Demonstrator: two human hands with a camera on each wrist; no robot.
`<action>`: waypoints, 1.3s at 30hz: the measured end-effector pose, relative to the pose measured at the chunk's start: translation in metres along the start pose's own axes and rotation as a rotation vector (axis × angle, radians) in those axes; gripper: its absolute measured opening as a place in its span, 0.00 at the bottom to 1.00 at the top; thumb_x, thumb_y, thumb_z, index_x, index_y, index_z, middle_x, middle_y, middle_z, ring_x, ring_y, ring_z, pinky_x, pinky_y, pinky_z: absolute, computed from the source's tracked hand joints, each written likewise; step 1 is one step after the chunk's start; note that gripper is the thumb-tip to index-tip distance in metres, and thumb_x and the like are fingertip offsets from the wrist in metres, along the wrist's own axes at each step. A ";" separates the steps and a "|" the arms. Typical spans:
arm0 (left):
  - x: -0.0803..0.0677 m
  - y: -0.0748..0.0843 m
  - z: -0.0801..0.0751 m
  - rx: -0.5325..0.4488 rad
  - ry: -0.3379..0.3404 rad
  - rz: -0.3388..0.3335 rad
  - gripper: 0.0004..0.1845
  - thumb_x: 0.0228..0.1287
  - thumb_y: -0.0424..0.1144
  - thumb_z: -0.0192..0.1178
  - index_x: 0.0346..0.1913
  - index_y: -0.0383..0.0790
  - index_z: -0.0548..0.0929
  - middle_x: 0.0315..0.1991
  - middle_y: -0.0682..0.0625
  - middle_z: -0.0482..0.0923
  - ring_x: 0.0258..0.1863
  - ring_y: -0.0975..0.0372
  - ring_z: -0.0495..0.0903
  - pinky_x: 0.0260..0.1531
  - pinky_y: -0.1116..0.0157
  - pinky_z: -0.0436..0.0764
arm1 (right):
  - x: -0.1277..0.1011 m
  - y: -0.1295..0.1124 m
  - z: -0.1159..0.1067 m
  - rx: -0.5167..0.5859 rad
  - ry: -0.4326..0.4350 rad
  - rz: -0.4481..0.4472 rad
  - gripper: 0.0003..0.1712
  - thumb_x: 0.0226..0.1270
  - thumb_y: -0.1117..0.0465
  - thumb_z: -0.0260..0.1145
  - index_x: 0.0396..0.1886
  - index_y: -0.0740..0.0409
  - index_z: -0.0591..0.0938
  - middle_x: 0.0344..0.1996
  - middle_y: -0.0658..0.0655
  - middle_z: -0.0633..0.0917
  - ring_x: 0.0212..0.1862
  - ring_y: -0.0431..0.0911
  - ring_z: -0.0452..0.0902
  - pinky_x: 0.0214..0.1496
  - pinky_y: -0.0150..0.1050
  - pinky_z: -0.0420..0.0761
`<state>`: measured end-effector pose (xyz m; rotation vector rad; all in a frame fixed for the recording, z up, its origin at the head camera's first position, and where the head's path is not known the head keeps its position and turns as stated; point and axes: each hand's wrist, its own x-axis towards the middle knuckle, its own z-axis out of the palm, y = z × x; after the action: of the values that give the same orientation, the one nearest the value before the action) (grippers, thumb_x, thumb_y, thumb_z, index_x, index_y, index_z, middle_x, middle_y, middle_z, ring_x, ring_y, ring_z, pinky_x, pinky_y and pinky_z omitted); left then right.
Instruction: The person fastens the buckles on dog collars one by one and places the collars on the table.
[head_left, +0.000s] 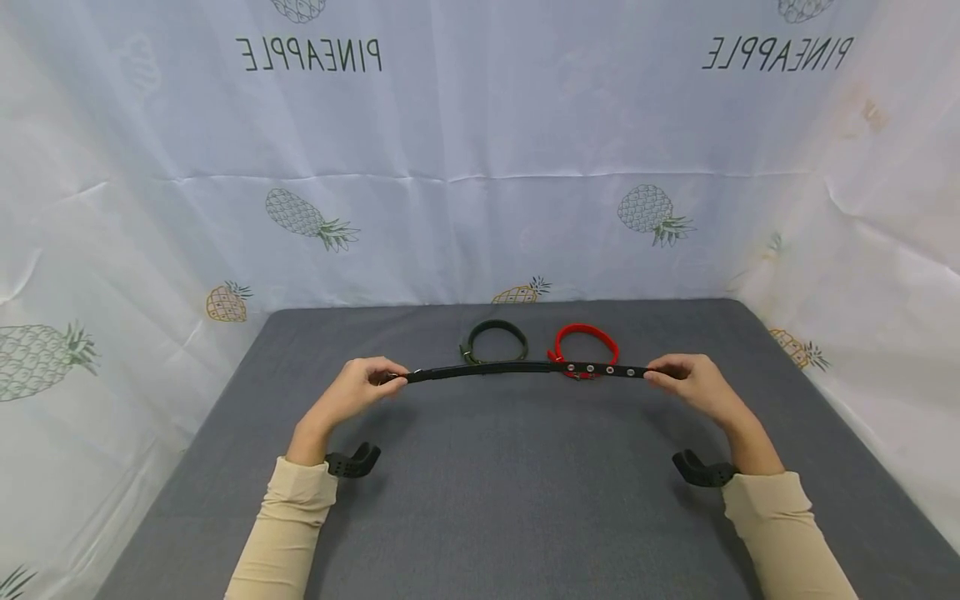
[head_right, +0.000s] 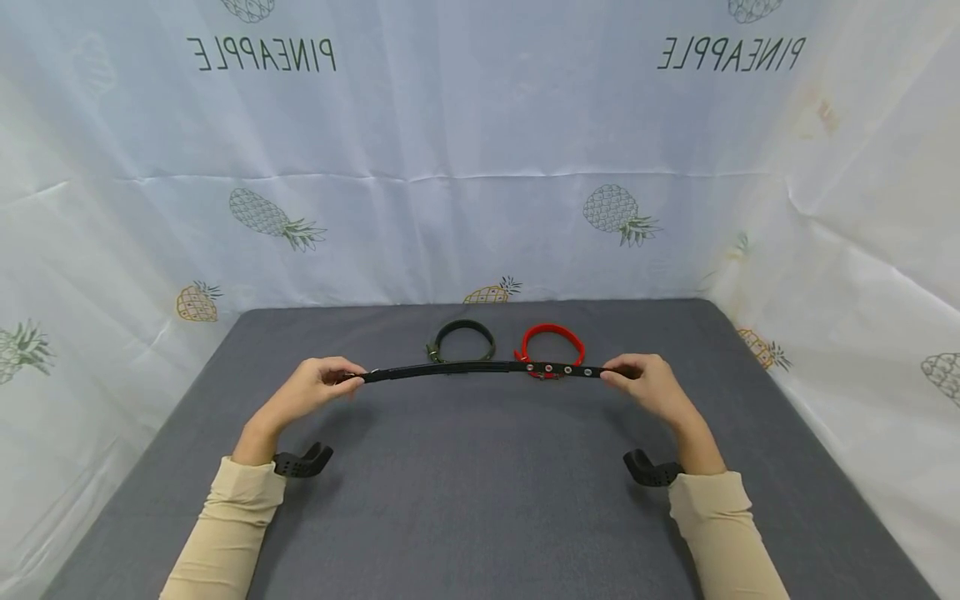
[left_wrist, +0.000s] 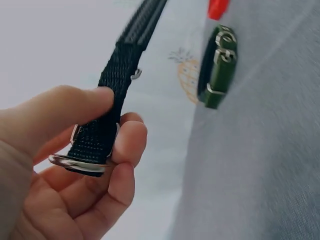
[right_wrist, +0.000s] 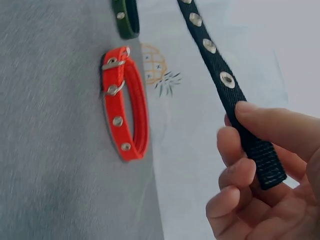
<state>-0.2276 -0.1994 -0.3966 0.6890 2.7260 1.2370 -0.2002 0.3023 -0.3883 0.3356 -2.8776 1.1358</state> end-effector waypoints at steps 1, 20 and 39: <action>0.001 0.002 0.000 0.006 0.017 0.012 0.11 0.66 0.36 0.61 0.48 0.37 0.85 0.34 0.40 0.84 0.29 0.60 0.80 0.32 0.70 0.78 | 0.000 -0.002 0.000 0.001 0.014 0.001 0.15 0.69 0.59 0.63 0.45 0.67 0.84 0.31 0.53 0.86 0.27 0.30 0.72 0.29 0.32 0.74; 0.021 0.032 0.016 -0.088 0.318 0.137 0.13 0.59 0.32 0.67 0.47 0.34 0.84 0.34 0.38 0.86 0.27 0.77 0.79 0.28 0.71 0.76 | 0.016 -0.044 0.027 0.157 0.421 -0.082 0.10 0.66 0.66 0.63 0.42 0.70 0.82 0.20 0.37 0.81 0.24 0.23 0.71 0.26 0.25 0.72; 0.037 0.052 0.033 -0.236 0.391 0.254 0.15 0.57 0.31 0.68 0.48 0.32 0.84 0.46 0.36 0.82 0.36 0.76 0.76 0.43 0.77 0.80 | 0.034 -0.092 0.063 0.446 0.351 -0.160 0.12 0.67 0.68 0.63 0.46 0.73 0.77 0.36 0.61 0.86 0.28 0.26 0.80 0.35 0.23 0.82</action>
<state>-0.2339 -0.1307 -0.3770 0.8638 2.7706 1.8975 -0.2107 0.1881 -0.3688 0.3283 -2.2433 1.6108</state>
